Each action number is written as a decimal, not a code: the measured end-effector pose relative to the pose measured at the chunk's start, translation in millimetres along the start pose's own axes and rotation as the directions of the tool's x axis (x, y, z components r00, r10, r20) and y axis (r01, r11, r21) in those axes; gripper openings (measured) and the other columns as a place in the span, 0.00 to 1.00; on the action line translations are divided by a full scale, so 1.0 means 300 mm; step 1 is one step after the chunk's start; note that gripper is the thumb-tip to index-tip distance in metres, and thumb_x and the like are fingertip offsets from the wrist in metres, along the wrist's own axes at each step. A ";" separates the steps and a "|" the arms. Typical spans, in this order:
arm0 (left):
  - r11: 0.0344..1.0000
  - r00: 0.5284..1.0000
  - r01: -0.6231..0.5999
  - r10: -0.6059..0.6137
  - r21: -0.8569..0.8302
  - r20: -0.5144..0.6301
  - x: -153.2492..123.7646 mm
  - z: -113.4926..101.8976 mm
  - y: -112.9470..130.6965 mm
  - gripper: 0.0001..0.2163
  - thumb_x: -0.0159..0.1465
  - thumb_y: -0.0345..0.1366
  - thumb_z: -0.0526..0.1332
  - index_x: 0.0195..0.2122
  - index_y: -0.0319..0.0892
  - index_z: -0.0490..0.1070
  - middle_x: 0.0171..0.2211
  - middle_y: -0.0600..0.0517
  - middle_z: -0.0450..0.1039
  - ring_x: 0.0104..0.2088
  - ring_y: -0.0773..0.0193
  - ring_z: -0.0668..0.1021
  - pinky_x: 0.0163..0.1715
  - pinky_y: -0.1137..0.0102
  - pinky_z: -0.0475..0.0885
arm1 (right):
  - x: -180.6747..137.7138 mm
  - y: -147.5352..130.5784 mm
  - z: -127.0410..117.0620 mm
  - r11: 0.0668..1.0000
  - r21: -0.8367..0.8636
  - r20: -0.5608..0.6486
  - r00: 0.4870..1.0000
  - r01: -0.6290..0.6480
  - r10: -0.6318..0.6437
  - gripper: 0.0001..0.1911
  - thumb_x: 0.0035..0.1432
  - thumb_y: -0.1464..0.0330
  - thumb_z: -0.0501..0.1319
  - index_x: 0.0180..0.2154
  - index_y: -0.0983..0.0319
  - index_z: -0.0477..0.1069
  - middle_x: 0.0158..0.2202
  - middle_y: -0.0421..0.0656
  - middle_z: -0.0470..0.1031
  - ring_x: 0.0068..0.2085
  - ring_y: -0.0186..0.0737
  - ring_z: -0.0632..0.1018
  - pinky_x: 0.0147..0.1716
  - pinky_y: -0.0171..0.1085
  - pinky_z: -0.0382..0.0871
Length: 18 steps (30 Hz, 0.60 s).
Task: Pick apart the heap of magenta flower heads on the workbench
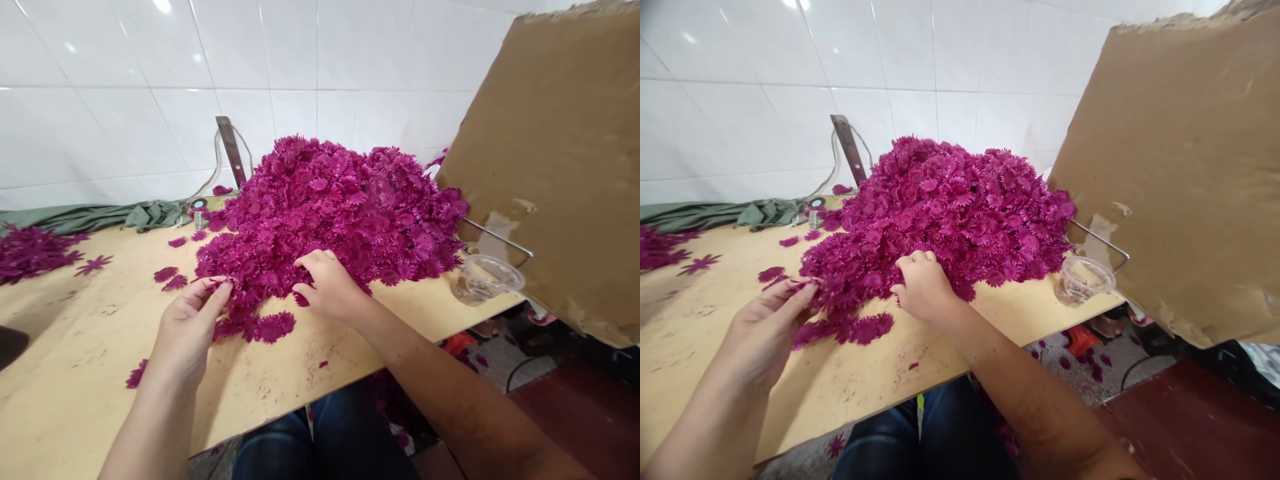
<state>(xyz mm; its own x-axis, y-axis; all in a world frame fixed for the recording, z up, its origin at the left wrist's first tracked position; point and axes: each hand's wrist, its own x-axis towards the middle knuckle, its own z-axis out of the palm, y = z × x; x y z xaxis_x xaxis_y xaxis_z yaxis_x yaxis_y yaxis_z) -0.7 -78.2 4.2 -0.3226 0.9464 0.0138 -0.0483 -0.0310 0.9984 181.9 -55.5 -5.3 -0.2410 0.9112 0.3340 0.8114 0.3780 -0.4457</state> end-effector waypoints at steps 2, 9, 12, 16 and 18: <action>0.999 1.000 0.018 -0.019 0.035 0.018 0.005 -0.003 -0.001 0.18 0.32 0.44 0.70 0.22 0.41 0.68 0.19 0.58 0.67 0.21 0.72 0.66 0.20 0.76 0.62 | 0.008 -0.004 0.003 0.995 -0.102 0.043 0.999 0.021 -0.017 0.16 0.51 0.70 0.59 0.44 0.65 0.70 0.44 0.51 0.68 0.47 0.48 0.64 0.45 0.46 0.61; 0.987 0.995 -0.064 0.053 0.146 0.084 0.022 -0.007 -0.029 0.21 0.33 0.46 0.69 0.29 0.41 0.73 0.23 0.56 0.70 0.25 0.69 0.68 0.26 0.74 0.65 | 0.049 -0.019 0.039 0.980 -0.177 0.037 0.996 0.087 -0.082 0.06 0.52 0.72 0.57 0.30 0.62 0.73 0.41 0.50 0.68 0.46 0.48 0.62 0.43 0.45 0.59; 0.976 0.993 -0.074 0.053 0.204 0.108 0.033 -0.030 -0.038 0.20 0.35 0.47 0.68 0.28 0.42 0.73 0.22 0.56 0.69 0.24 0.69 0.67 0.25 0.73 0.64 | 0.058 -0.011 0.030 0.997 -0.062 -0.048 0.997 0.051 -0.054 0.06 0.53 0.69 0.58 0.26 0.63 0.70 0.36 0.48 0.68 0.43 0.45 0.63 0.43 0.43 0.58; 0.936 0.990 -0.104 0.064 0.336 0.129 0.043 -0.049 -0.049 0.16 0.41 0.48 0.64 0.25 0.42 0.72 0.22 0.55 0.69 0.24 0.68 0.67 0.25 0.73 0.64 | 0.062 -0.006 0.005 0.976 0.211 -0.030 0.999 0.049 -0.043 0.11 0.51 0.72 0.57 0.19 0.63 0.59 0.22 0.38 0.63 0.28 0.33 0.64 0.38 0.38 0.59; 0.924 0.985 -0.137 0.090 0.357 0.145 0.047 -0.046 -0.055 0.16 0.42 0.48 0.63 0.26 0.42 0.72 0.25 0.54 0.71 0.26 0.66 0.69 0.28 0.71 0.66 | 0.062 -0.008 -0.001 0.914 0.406 0.003 1.000 0.005 -0.007 0.12 0.49 0.73 0.56 0.19 0.62 0.55 0.18 0.34 0.58 0.23 0.29 0.61 0.30 0.34 0.58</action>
<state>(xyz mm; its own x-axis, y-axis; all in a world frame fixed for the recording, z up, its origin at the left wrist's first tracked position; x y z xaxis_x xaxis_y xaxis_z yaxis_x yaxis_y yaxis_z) -17.6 -68.8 -12.7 -0.1847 0.9764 0.1117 0.3376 -0.0437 0.9403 175.6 -39.6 2.4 -0.2479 0.9092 0.3345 0.5244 0.4162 -0.7428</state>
